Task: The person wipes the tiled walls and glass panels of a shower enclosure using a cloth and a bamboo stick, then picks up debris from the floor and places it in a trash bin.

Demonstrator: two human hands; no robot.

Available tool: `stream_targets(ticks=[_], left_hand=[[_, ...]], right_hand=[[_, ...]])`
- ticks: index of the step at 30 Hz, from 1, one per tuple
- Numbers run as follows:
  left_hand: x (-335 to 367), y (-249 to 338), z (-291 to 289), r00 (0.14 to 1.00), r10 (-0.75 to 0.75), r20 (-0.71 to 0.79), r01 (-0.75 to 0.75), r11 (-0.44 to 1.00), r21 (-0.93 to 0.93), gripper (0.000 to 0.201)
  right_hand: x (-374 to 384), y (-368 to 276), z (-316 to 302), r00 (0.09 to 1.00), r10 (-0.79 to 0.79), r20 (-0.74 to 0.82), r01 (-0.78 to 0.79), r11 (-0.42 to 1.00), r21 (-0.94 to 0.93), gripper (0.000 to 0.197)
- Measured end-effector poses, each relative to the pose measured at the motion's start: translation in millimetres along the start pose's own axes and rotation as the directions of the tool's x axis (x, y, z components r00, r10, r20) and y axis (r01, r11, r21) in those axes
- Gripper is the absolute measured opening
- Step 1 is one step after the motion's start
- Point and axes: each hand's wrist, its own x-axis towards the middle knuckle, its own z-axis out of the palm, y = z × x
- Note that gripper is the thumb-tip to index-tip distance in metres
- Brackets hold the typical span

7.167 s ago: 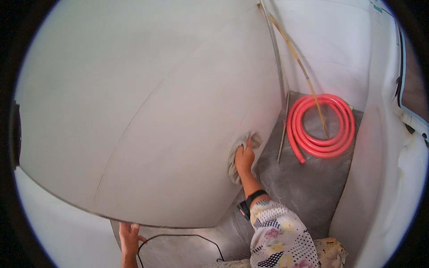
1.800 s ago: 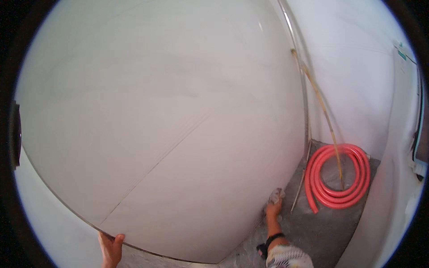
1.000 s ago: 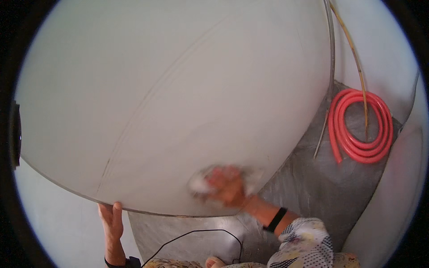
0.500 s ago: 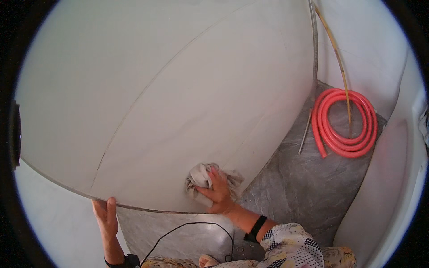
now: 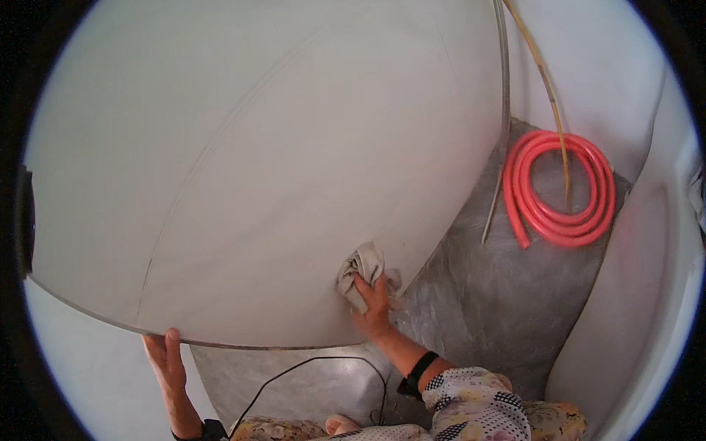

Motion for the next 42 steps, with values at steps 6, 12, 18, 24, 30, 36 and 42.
stream_targets(ticks=[6, 12, 18, 24, 30, 36, 42], left_hand=[[1, -2, 11, 0.998, -0.053, 0.031, 0.055, 0.996, -0.064, 0.049], [-3, -13, 5, 0.999, -0.032, -0.017, 0.031, 0.996, -0.080, 0.052], [-4, -12, 2, 0.996, -0.090, 0.013, 0.091, 0.993, -0.079, 0.054], [-3, -18, 9, 1.000, -0.026, -0.008, 0.026, 1.000, -0.010, 0.056], [-5, -21, -2, 0.994, -0.111, 0.005, 0.112, 0.993, -0.029, 0.059], [-1, -27, -3, 0.997, -0.060, 0.043, 0.059, 0.998, 0.022, 0.055], [-15, -23, -27, 0.980, -0.198, 0.013, 0.195, 0.974, 0.112, 0.057]], right_hand=[[49, 89, -62, 0.861, 0.400, -0.313, -0.379, 0.916, 0.129, 0.060], [7, 14, -6, 0.890, 0.384, -0.245, -0.439, 0.868, -0.231, 0.057], [44, 42, -47, 0.862, 0.441, -0.248, -0.437, 0.896, 0.077, 0.054], [21, 81, -37, 0.914, 0.382, -0.139, -0.404, 0.891, -0.208, 0.064], [24, 65, -22, 0.892, 0.394, -0.224, -0.414, 0.909, -0.049, 0.067], [166, 159, -134, 0.747, 0.586, -0.314, -0.565, 0.808, 0.165, 0.052], [323, 86, -170, 0.901, 0.031, -0.433, -0.040, 0.999, -0.013, 0.051]])
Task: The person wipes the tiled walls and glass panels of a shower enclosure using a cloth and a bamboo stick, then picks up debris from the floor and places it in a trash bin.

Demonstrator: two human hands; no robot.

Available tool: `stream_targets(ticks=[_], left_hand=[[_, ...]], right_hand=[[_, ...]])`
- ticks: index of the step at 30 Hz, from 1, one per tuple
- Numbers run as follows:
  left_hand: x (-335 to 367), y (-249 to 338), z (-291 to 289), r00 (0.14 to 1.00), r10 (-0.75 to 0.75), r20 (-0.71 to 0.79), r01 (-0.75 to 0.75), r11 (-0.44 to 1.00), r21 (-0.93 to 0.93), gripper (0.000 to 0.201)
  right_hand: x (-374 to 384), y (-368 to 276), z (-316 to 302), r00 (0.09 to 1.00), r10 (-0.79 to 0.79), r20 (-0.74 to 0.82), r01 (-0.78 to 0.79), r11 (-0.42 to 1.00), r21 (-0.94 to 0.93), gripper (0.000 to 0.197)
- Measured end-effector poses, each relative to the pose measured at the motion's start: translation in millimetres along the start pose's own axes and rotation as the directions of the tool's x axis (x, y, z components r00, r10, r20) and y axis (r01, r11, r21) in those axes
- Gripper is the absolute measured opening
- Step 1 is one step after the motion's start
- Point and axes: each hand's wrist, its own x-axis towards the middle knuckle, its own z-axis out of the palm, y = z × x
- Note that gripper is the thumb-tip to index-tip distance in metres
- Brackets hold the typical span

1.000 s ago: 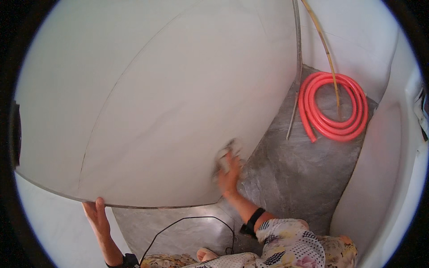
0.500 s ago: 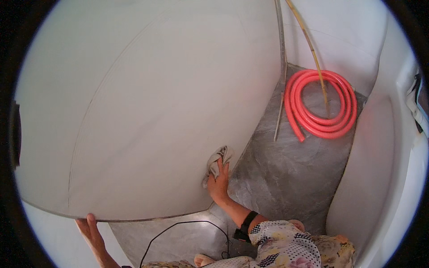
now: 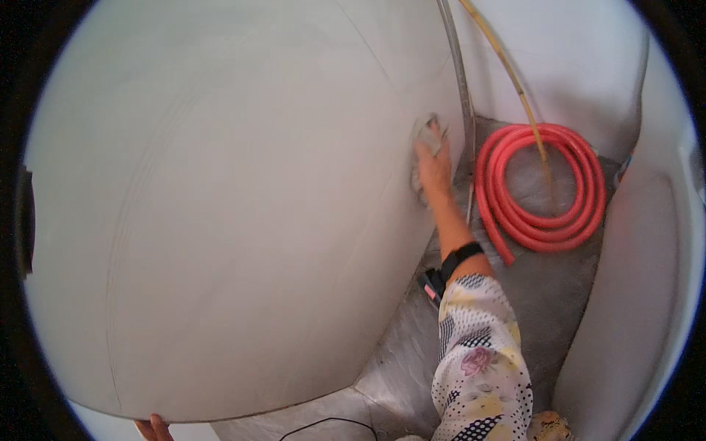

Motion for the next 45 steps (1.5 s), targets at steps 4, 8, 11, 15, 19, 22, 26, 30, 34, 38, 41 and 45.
stream_targets(ticks=[4, 8, 11, 15, 19, 22, 26, 30, 34, 38, 41, 45], left_hand=[[-36, -2, -9, 0.998, -0.026, -0.060, 0.023, 0.998, -0.056, 0.059], [-30, 19, -16, 0.996, -0.066, -0.064, 0.063, 0.997, -0.043, 0.061], [2, 65, 2, 0.999, -0.007, -0.038, 0.007, 1.000, -0.010, 0.060], [29, 64, 31, 1.000, 0.021, 0.017, -0.020, 0.997, -0.077, 0.059], [31, 40, 46, 1.000, 0.027, -0.006, -0.027, 0.999, -0.045, 0.060], [23, 23, 56, 0.998, -0.038, 0.041, 0.047, 0.970, -0.238, 0.070], [13, 19, 59, 0.999, 0.031, 0.017, -0.026, 0.969, -0.246, 0.068], [12, 9, 51, 0.999, 0.040, -0.023, -0.042, 0.992, -0.116, 0.057], [9, -7, 56, 0.997, 0.032, 0.067, -0.014, 0.967, -0.253, 0.067], [14, -6, 64, 0.999, 0.000, 0.040, 0.008, 0.976, -0.216, 0.069], [13, 3, 58, 0.998, 0.011, 0.056, 0.002, 0.973, -0.230, 0.070], [15, -8, 57, 0.997, -0.021, 0.069, 0.035, 0.977, -0.209, 0.061]], right_hand=[[9, 31, -19, 0.877, 0.481, -0.010, -0.474, 0.867, 0.152, 0.045], [-36, 118, -40, 0.942, 0.290, -0.170, -0.287, 0.957, 0.040, 0.047], [-110, 137, -37, 0.889, 0.401, -0.221, -0.402, 0.915, 0.038, 0.049], [-233, 58, -16, 0.755, 0.623, -0.205, -0.636, 0.771, 0.002, 0.065], [-398, -34, 3, 0.860, 0.463, 0.214, -0.441, 0.886, -0.144, 0.064], [-420, -15, -10, 0.876, 0.285, 0.390, -0.261, 0.959, -0.113, 0.064], [-302, 23, -3, 0.951, -0.088, 0.296, 0.182, 0.934, -0.307, 0.058], [-120, 15, 3, 0.999, 0.038, 0.031, -0.035, 0.993, -0.112, 0.051], [-59, 81, -37, 0.891, 0.440, -0.112, -0.435, 0.898, 0.064, 0.049], [-165, 83, -11, 0.963, 0.258, -0.073, -0.259, 0.966, -0.012, 0.050], [-221, -14, 5, 0.940, -0.184, 0.289, 0.230, 0.964, -0.133, 0.053], [-119, -27, 12, 0.984, -0.146, 0.097, 0.163, 0.967, -0.195, 0.049]])
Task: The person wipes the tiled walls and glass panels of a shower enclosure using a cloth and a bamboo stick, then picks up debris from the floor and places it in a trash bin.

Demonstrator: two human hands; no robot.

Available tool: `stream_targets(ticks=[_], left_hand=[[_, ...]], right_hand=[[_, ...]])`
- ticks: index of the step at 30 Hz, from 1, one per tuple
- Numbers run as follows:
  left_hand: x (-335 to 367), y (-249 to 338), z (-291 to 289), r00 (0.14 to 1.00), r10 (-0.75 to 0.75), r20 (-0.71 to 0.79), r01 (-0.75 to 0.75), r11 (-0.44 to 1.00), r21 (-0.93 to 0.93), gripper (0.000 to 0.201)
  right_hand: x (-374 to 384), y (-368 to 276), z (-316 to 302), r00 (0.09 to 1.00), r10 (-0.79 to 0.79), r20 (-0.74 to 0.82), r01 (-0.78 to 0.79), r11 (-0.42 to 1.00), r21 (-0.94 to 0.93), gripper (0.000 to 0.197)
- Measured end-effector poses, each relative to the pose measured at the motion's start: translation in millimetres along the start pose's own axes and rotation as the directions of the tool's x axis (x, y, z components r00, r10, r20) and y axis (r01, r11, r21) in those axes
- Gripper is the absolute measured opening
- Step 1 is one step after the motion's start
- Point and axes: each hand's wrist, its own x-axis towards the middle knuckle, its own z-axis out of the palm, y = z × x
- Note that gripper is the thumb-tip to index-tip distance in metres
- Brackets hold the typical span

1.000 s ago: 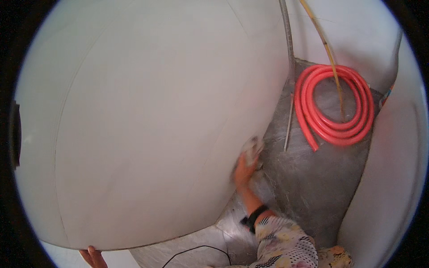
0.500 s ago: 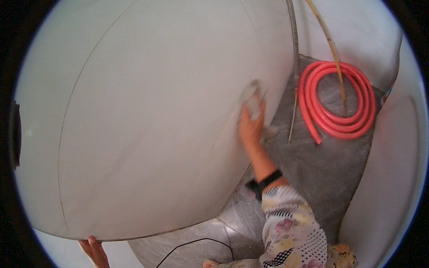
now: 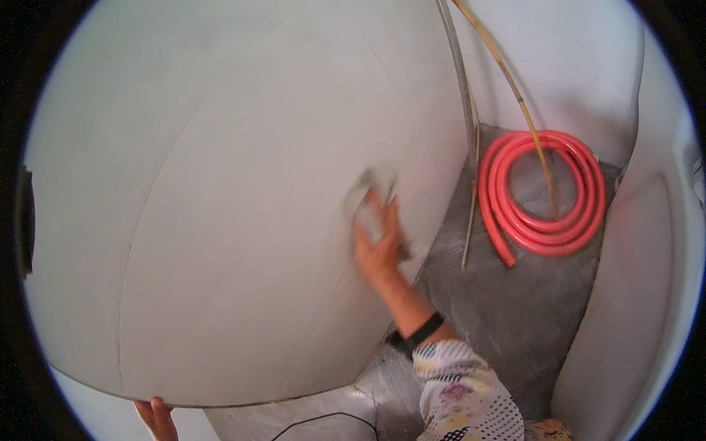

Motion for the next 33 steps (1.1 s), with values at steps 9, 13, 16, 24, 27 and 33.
stream_targets(ticks=[9, 13, 16, 24, 27, 33], left_hand=[[-8, 3, 7, 0.999, 0.027, -0.043, -0.024, 0.996, 0.084, 0.051], [0, 17, 17, 0.995, -0.014, -0.098, 0.020, 0.998, 0.059, 0.047], [-6, 16, 1, 0.995, -0.027, -0.101, 0.037, 0.995, 0.092, 0.047], [-5, 10, 11, 0.997, 0.076, -0.011, -0.074, 0.986, 0.152, 0.057], [-8, 16, 10, 0.999, 0.047, 0.026, -0.049, 0.996, 0.070, 0.074], [6, 45, 38, 1.000, 0.014, 0.004, -0.014, 1.000, 0.011, 0.085]], right_hand=[[-7, 66, 5, 0.987, 0.110, -0.120, -0.105, 0.993, 0.050, 0.045], [-64, 8, 6, 0.991, -0.121, 0.057, 0.115, 0.988, 0.101, 0.049], [15, 8, 14, 0.981, -0.189, 0.047, 0.189, 0.982, 0.004, 0.050], [185, -31, 7, 0.972, 0.181, -0.148, -0.103, 0.900, 0.425, 0.041], [76, -109, 34, 0.888, -0.453, -0.082, 0.457, 0.847, 0.272, 0.043], [-176, -116, 28, 0.268, -0.844, 0.465, 0.578, 0.527, 0.623, 0.051]])
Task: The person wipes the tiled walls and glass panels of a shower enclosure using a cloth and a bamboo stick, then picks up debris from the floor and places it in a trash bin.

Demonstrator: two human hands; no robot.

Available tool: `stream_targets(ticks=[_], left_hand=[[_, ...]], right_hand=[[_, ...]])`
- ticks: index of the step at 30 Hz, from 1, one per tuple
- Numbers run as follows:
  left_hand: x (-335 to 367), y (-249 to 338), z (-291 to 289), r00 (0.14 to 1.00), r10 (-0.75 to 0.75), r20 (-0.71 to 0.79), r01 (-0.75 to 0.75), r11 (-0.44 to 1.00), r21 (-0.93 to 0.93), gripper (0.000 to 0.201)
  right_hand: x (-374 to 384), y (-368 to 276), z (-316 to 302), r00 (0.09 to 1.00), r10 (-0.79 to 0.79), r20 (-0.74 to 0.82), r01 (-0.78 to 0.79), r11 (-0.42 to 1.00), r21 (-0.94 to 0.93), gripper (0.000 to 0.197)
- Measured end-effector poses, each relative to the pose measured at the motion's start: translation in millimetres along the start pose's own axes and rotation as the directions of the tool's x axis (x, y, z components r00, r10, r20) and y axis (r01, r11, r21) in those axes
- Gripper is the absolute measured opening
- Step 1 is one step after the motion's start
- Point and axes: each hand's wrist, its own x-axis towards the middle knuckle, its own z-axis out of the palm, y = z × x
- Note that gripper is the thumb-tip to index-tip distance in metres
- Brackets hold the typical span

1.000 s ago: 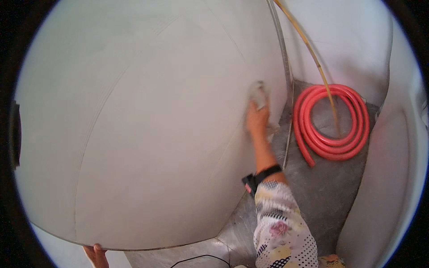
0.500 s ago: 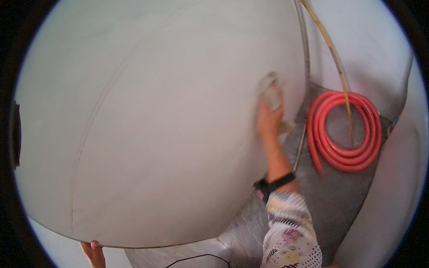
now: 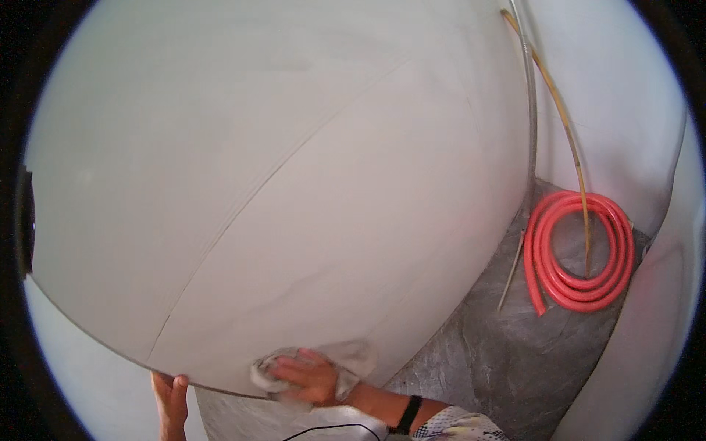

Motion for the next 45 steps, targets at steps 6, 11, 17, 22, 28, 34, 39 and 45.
stream_targets(ticks=[6, 11, 17, 22, 28, 34, 39, 45], left_hand=[[-6, -17, 7, 0.988, 0.133, 0.075, -0.124, 0.986, -0.111, 0.064], [-12, -25, 1, 0.987, 0.158, 0.015, -0.154, 0.977, -0.149, 0.063], [-22, -31, -6, 0.967, 0.255, -0.003, -0.248, 0.939, -0.239, 0.062], [-32, -30, -13, 0.968, 0.250, 0.027, -0.234, 0.935, -0.266, 0.057], [-27, -22, -12, 0.974, 0.211, 0.088, -0.193, 0.965, -0.178, 0.060], [-23, -26, -18, 0.960, 0.270, 0.076, -0.238, 0.929, -0.284, 0.065], [-17, -23, -10, 0.948, 0.310, 0.075, -0.265, 0.895, -0.358, 0.069], [-22, -15, -22, 0.954, 0.291, 0.069, -0.251, 0.904, -0.347, 0.072]], right_hand=[[63, 104, -133, 0.659, 0.345, -0.668, -0.425, 0.904, 0.047, 0.046], [126, 44, -86, 0.891, -0.099, -0.443, -0.120, 0.889, -0.441, 0.042], [104, -23, -7, 0.973, -0.206, -0.102, 0.191, 0.972, -0.140, 0.051], [95, 116, -162, 0.776, -0.130, -0.617, -0.314, 0.769, -0.557, 0.042], [90, 121, -181, 0.255, 0.442, -0.860, -0.583, 0.780, 0.228, 0.030], [107, 43, -103, 0.840, 0.232, -0.491, -0.488, 0.718, -0.496, 0.038], [139, 42, -146, 0.489, 0.387, -0.782, -0.647, 0.762, -0.028, 0.040], [144, 1, -115, 0.801, 0.213, -0.559, -0.453, 0.827, -0.333, 0.039]])
